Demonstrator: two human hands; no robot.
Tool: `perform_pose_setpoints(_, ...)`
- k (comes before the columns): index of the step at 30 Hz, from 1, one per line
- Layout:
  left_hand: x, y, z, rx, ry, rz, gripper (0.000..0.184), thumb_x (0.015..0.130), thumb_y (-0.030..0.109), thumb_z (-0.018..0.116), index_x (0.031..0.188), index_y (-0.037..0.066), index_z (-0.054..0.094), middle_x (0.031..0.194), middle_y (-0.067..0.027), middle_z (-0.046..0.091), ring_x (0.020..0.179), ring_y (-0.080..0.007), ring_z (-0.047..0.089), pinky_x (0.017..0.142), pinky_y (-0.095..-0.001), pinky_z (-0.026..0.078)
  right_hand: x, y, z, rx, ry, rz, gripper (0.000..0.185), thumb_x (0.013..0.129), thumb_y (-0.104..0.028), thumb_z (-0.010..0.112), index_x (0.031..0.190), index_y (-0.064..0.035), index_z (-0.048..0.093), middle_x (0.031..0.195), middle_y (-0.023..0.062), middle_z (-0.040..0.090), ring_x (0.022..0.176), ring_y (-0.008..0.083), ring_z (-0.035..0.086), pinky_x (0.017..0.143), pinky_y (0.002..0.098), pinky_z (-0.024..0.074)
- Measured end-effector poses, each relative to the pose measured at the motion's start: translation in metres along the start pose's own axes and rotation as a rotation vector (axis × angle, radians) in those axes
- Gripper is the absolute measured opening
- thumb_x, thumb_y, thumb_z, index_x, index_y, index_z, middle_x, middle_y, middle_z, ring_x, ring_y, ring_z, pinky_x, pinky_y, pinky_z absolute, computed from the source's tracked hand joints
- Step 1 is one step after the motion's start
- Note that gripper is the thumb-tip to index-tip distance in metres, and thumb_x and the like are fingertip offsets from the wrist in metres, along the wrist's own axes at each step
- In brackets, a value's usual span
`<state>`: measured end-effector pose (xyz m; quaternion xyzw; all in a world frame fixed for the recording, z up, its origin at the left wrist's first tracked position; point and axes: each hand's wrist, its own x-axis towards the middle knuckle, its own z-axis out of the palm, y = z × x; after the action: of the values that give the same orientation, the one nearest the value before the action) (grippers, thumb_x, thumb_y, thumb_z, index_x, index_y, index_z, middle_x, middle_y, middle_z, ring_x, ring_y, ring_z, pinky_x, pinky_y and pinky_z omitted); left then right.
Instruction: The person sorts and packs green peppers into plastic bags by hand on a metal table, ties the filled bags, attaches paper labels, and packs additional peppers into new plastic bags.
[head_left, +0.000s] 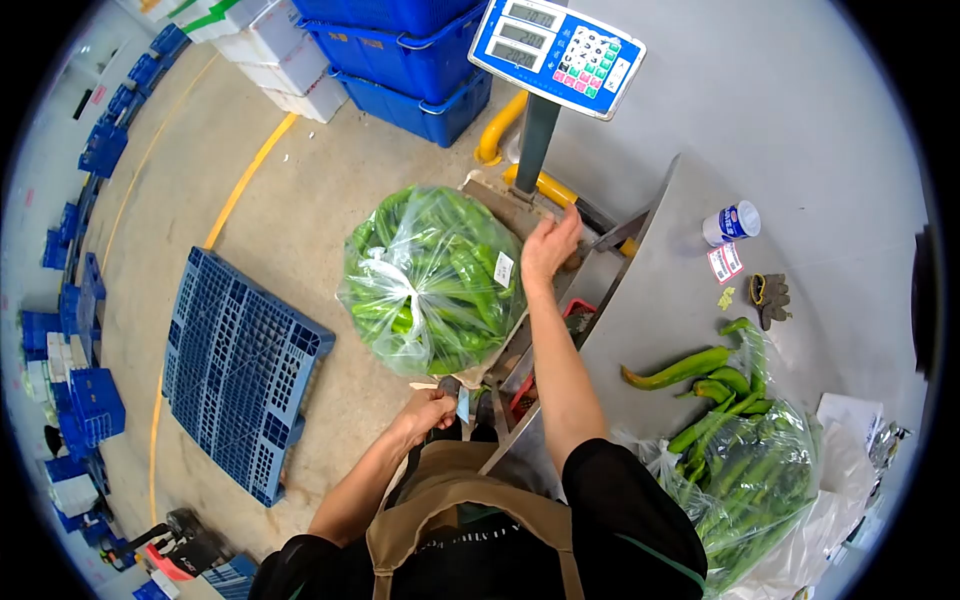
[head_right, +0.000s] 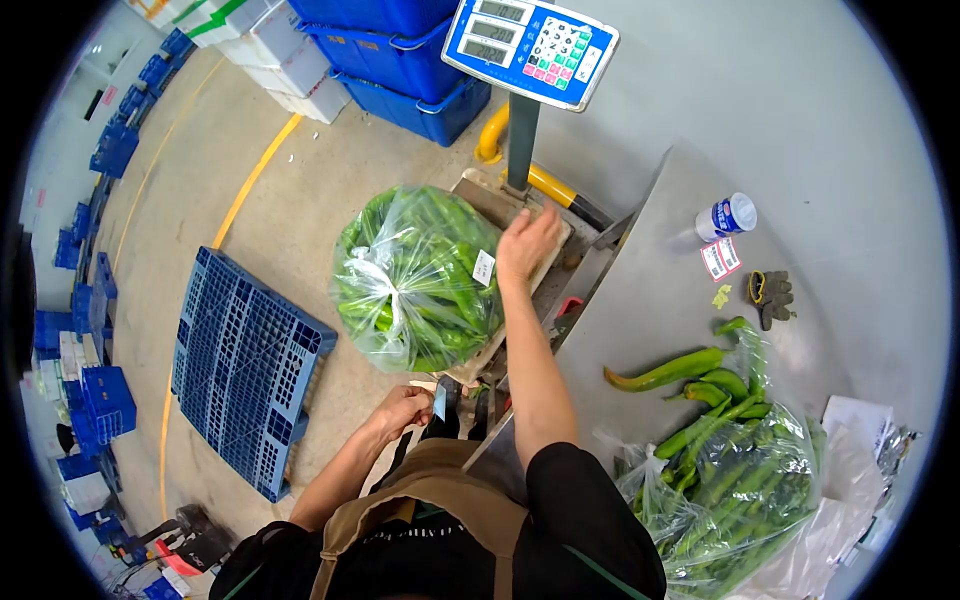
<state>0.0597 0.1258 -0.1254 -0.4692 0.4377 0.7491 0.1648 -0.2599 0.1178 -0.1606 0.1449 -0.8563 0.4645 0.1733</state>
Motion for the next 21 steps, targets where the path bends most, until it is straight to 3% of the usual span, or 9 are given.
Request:
perform_pose_setpoints(2, -0.002, -0.005, -0.004, 0.019, 0.010, -0.002, 0.009, 0.079, 0.008, 0.055, 0.077, 0.001, 0.058, 0.067, -0.0052, 0.056, 0.056, -0.0120, 0.051, 0.052, -0.0244, 0.042, -0.015, -0.012, 0.026, 0.023, -0.034, -0.016, 0.045, 0.094, -0.032, 0.038, 0.126, 0.0011, 0.040, 0.126, 0.0235, 0.041, 0.118, 0.0388, 0.041, 0.096, 0.0518, 0.0297)
perform_pose_setpoints(5, -0.014, -0.008, -0.010, 0.020, 0.046, -0.014, 0.009, 0.080, 0.008, 0.054, 0.078, 0.000, 0.059, 0.067, -0.0057, 0.056, 0.056, -0.0121, 0.051, 0.053, -0.0241, 0.043, -0.055, -0.012, 0.053, -0.050, -0.398, -0.118, 0.051, 0.095, -0.033, 0.039, 0.134, -0.0001, 0.034, 0.131, 0.0216, 0.041, 0.122, 0.0344, 0.040, 0.101, 0.0488, 0.0286)
perform_pose_setpoints(8, -0.034, -0.011, -0.015, -0.087, 0.074, -0.003, 0.011, 0.080, 0.009, 0.055, 0.081, -0.001, 0.059, 0.067, -0.0063, 0.057, 0.056, -0.0128, 0.052, 0.053, -0.0243, 0.043, -0.031, 0.003, 0.055, 0.610, -0.220, 0.342, 0.056, 0.096, -0.035, 0.041, 0.137, 0.0014, 0.031, 0.132, 0.0203, 0.042, 0.121, 0.0306, 0.042, 0.102, 0.0425, 0.0305)
perform_pose_setpoints(9, -0.039, -0.013, -0.018, -0.118, 0.089, 0.003, 0.011, 0.081, 0.010, 0.055, 0.082, -0.001, 0.059, 0.067, -0.0065, 0.057, 0.056, -0.0130, 0.053, 0.053, -0.0244, 0.043, -0.013, -0.008, 0.034, 0.627, -0.137, 0.445, 0.057, 0.096, -0.033, 0.044, 0.137, 0.0036, 0.031, 0.133, 0.0200, 0.043, 0.121, 0.0281, 0.044, 0.102, 0.0369, 0.0314)
perform_pose_setpoints(14, -0.056, -0.042, -0.037, -0.133, 0.150, -0.008, 0.010, 0.079, 0.011, 0.053, 0.077, 0.002, 0.059, 0.063, -0.0025, 0.054, 0.053, -0.0110, 0.050, 0.050, -0.0230, 0.041, -0.017, 0.002, 0.024, 0.524, -0.056, 0.308, 0.053, 0.097, -0.031, 0.042, 0.135, 0.0045, 0.034, 0.131, 0.0203, 0.046, 0.123, 0.0300, 0.043, 0.104, 0.0373, 0.0297)
perform_pose_setpoints(15, -0.062, -0.044, -0.035, -0.143, 0.153, -0.006, 0.010, 0.079, 0.011, 0.053, 0.076, 0.002, 0.059, 0.063, -0.0026, 0.054, 0.053, -0.0109, 0.050, 0.050, -0.0229, 0.041, -0.039, 0.011, 0.042, 0.509, -0.147, 0.206, 0.051, 0.096, -0.032, 0.042, 0.133, 0.0024, 0.038, 0.131, 0.0212, 0.045, 0.123, 0.0325, 0.043, 0.102, 0.0425, 0.0310)
perform_pose_setpoints(17, -0.074, -0.047, -0.035, -0.176, 0.178, 0.004, 0.011, 0.079, 0.010, 0.053, 0.074, 0.003, 0.058, 0.063, -0.0026, 0.054, 0.053, -0.0107, 0.050, 0.049, -0.0228, 0.041, -0.068, 0.014, 0.051, -0.088, -0.474, -0.084, 0.048, 0.094, -0.032, 0.044, 0.130, -0.0005, 0.042, 0.130, 0.0221, 0.045, 0.121, 0.0361, 0.043, 0.099, 0.0479, 0.0317)
perform_pose_setpoints(19, -0.084, -0.055, -0.042, -0.246, 0.166, 0.034, 0.011, 0.081, 0.012, 0.056, 0.077, 0.002, 0.059, 0.064, -0.0045, 0.055, 0.054, -0.0126, 0.052, 0.051, -0.0244, 0.043, -0.064, 0.011, 0.054, 0.127, -0.317, -0.071, 0.045, 0.093, -0.033, 0.046, 0.127, -0.0025, 0.044, 0.127, 0.0227, 0.046, 0.117, 0.0396, 0.044, 0.095, 0.0521, 0.0331)
perform_pose_setpoints(21, -0.093, -0.068, -0.050, -0.305, 0.157, 0.051, 0.012, 0.082, 0.013, 0.057, 0.079, 0.002, 0.059, 0.065, -0.0054, 0.055, 0.054, -0.0135, 0.053, 0.052, -0.0251, 0.044, -0.061, 0.000, 0.043, 0.072, -0.199, -0.188, 0.039, 0.092, -0.025, 0.048, 0.122, 0.0004, 0.047, 0.120, 0.0220, 0.049, 0.106, 0.0399, 0.048, 0.088, 0.0488, 0.0380)
